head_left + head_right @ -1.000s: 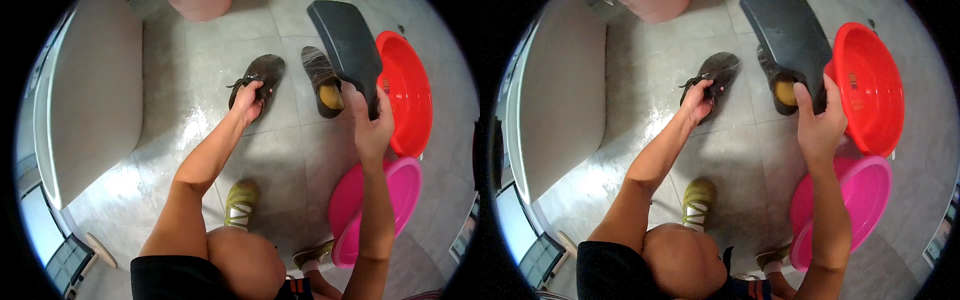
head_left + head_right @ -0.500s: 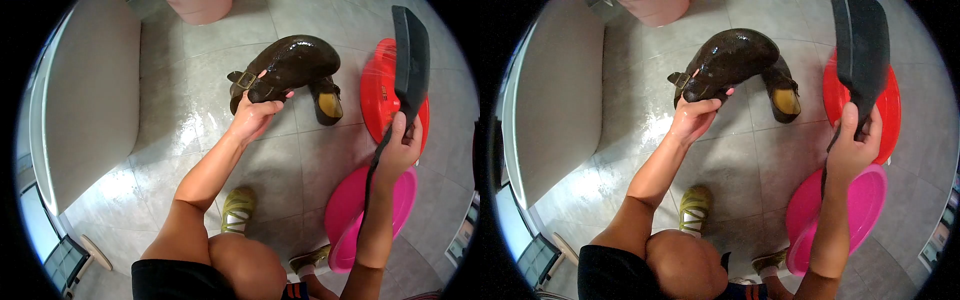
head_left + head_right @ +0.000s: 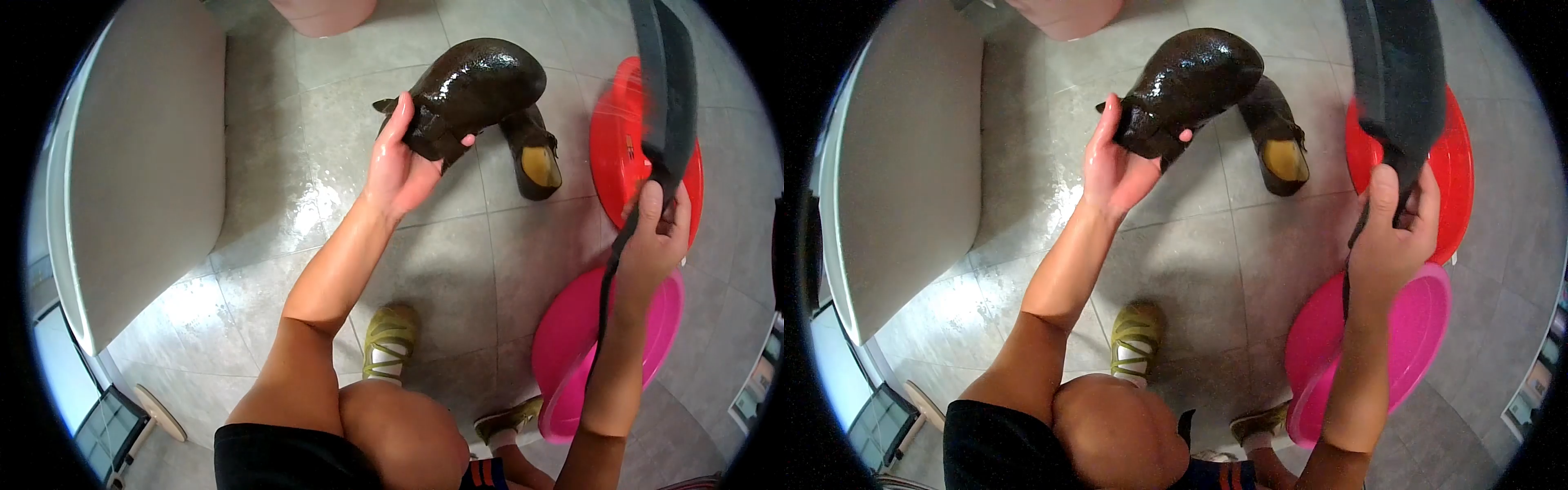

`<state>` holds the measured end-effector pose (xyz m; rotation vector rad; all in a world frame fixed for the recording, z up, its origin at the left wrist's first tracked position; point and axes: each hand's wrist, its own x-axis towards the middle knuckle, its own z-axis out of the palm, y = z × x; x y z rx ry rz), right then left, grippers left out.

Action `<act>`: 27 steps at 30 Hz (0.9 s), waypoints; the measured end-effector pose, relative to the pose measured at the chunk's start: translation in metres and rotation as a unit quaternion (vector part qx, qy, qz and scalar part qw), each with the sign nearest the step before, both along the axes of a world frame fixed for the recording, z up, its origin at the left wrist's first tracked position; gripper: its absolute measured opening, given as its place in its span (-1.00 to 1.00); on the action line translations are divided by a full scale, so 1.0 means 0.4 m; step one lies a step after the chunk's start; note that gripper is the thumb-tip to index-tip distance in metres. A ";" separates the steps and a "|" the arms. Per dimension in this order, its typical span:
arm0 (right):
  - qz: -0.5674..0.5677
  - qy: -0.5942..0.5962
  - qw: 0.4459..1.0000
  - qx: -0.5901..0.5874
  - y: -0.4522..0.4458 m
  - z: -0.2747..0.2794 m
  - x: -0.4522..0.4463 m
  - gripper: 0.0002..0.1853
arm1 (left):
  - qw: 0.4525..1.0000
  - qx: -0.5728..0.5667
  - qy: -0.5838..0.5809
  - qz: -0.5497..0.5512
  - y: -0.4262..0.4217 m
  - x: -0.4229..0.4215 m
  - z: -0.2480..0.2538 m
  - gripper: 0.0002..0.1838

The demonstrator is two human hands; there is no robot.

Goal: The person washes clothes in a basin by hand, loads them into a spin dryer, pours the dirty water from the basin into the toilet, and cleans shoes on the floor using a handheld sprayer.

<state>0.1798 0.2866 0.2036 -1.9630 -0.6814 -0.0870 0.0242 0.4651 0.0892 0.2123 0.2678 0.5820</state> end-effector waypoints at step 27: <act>0.105 0.072 0.988 -0.084 0.035 -0.105 0.017 -0.57 | 0.381 0.712 0.574 -0.135 0.021 0.193 -0.239 -0.48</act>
